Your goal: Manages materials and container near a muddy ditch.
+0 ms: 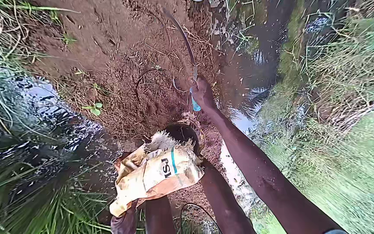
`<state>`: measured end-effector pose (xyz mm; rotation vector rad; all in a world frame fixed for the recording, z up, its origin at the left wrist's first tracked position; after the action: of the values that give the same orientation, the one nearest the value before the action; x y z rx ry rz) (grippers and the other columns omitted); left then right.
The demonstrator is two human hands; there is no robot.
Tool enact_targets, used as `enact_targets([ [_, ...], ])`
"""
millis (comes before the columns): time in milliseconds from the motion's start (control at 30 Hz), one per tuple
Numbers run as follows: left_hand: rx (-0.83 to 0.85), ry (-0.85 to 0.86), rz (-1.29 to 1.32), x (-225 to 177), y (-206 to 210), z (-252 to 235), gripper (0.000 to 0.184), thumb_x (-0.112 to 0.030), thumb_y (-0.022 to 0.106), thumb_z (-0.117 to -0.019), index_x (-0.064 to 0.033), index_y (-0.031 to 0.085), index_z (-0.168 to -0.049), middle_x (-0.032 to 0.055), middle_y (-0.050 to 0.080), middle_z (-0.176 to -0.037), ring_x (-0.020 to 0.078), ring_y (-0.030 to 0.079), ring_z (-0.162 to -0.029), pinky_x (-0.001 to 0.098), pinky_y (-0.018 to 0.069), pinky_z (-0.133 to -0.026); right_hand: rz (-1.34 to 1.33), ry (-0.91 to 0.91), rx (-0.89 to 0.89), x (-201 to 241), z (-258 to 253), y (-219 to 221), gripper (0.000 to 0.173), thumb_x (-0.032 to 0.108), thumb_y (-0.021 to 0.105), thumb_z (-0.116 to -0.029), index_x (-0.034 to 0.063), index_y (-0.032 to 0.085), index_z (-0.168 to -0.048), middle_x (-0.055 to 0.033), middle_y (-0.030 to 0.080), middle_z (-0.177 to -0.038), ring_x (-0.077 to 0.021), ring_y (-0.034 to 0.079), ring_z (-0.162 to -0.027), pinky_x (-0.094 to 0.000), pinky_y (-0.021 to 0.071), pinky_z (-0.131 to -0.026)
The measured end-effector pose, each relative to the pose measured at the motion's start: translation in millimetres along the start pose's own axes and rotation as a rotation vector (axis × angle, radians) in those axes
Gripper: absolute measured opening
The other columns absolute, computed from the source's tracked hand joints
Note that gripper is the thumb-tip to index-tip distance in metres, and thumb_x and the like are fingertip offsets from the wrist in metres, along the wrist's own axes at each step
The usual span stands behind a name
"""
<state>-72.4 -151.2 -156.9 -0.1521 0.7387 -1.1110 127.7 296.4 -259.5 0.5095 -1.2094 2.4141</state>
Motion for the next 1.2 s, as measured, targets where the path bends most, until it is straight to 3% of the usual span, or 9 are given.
enact_targets([
  [100, 0.017, -0.007, -0.026, -6, 2, -1, 0.036, 0.002, 0.067, -0.0893, 0.0165, 0.053, -0.120, 0.0030, 0.068, -0.105, -0.0101, 0.063, -0.097, 0.0137, 0.0517, -0.093, -0.012, 0.179, -0.065, -45, -13, -25, 0.031, 0.012, 0.045, -0.1061, -0.0038, 0.062, -0.127, -0.0235, 0.066, -0.118, -0.0338, 0.065, -0.108, -0.0479, 0.0512, -0.096],
  [233, 0.046, -0.019, -0.065, -7, 3, -2, 0.037, 0.003, 0.066, -0.0909, 0.0166, 0.052, -0.122, 0.0025, 0.066, -0.106, -0.0104, 0.061, -0.098, 0.0139, 0.0512, -0.094, 0.031, 0.330, 0.125, -96, -40, -3, 0.035, 0.020, 0.045, -0.1077, -0.0036, 0.062, -0.127, -0.0251, 0.066, -0.114, -0.0364, 0.064, -0.107, -0.0530, 0.0498, -0.095],
  [333, 0.052, 0.077, -0.037, -13, 3, -4, 0.034, 0.005, 0.064, -0.0896, 0.0164, 0.052, -0.119, -0.0039, 0.068, -0.104, -0.0132, 0.062, -0.098, 0.0125, 0.0513, -0.095, 0.096, 0.370, 0.212, -93, -50, 16, 0.034, 0.017, 0.046, -0.1067, -0.0033, 0.061, -0.130, -0.0252, 0.065, -0.124, -0.0370, 0.062, -0.119, -0.0537, 0.0475, -0.102],
  [533, 0.007, -0.009, -0.143, -14, 4, -1, 0.037, 0.003, 0.064, -0.0912, 0.0198, 0.050, -0.121, 0.0046, 0.064, -0.105, -0.0144, 0.059, -0.097, 0.0097, 0.0484, -0.092, 0.198, 0.469, 0.251, -77, -52, 13, 0.035, 0.013, 0.049, -0.1050, -0.0089, 0.054, -0.132, -0.0277, 0.060, -0.131, -0.0371, 0.059, -0.125, -0.0511, 0.0478, -0.103],
  [733, 0.022, 0.013, -0.164, -7, -3, 3, 0.042, -0.001, 0.067, -0.0892, 0.0186, 0.049, -0.123, 0.0053, 0.065, -0.106, -0.0138, 0.059, -0.097, 0.0099, 0.0487, -0.092, 0.083, 0.404, 0.148, -88, -51, 12, 0.038, 0.017, 0.049, -0.1061, -0.0074, 0.053, -0.135, -0.0273, 0.060, -0.130, -0.0369, 0.060, -0.122, -0.0511, 0.0479, -0.102],
  [833, 0.034, 0.006, -0.190, -15, -6, 11, 0.044, 0.003, 0.067, -0.0870, 0.0226, 0.048, -0.122, 0.0141, 0.064, -0.109, -0.0106, 0.059, -0.100, 0.0110, 0.0471, -0.094, 0.031, 0.307, -0.042, -74, -8, 3, 0.058, 0.021, 0.057, -0.1023, -0.0006, 0.040, -0.153, -0.0277, 0.046, -0.148, -0.0388, 0.052, -0.133, -0.0496, 0.0467, -0.107],
  [900, 0.070, -0.057, -0.185, -39, 2, 21, 0.048, 0.009, 0.067, -0.0851, 0.0270, 0.044, -0.122, 0.0189, 0.061, -0.110, -0.0097, 0.057, -0.100, 0.0108, 0.0441, -0.097, -0.002, 0.124, -0.037, -53, 43, 3, 0.047, 0.016, 0.055, -0.1022, -0.0013, 0.048, -0.146, -0.0259, 0.058, -0.133, -0.0363, 0.059, -0.120, -0.0493, 0.0491, -0.101],
  [1033, 0.094, 0.038, -0.154, -39, -2, 33, 0.043, 0.014, 0.068, -0.0805, 0.0306, 0.045, -0.113, 0.0183, 0.063, -0.103, -0.0113, 0.058, -0.097, 0.0097, 0.0455, -0.095, -0.137, -0.109, 0.574, -24, 143, 61, 0.025, 0.016, 0.058, -0.1034, -0.0029, 0.069, -0.116, -0.0192, 0.070, -0.107, -0.0303, 0.069, -0.099, -0.0497, 0.0541, -0.091],
  [1200, 0.091, 0.034, -0.204, -6, -15, 32, 0.049, 0.011, 0.070, -0.0825, 0.0288, 0.046, -0.122, 0.0284, 0.062, -0.113, -0.0038, 0.058, -0.104, 0.0135, 0.0446, -0.099, -0.075, 0.031, 1.017, -36, 166, 113, 0.042, 0.030, 0.063, -0.1020, -0.0042, 0.066, -0.125, -0.0236, 0.069, -0.117, -0.0335, 0.066, -0.109, -0.0514, 0.0478, -0.099],
])
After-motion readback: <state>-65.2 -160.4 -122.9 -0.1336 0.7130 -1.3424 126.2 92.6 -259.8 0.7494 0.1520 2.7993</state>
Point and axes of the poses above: each hand's wrist, its own z-axis away from the middle knuckle, its own y-axis out of the palm, x = y × z, the point moved 5 cm from there along -z, towards the middle knuckle
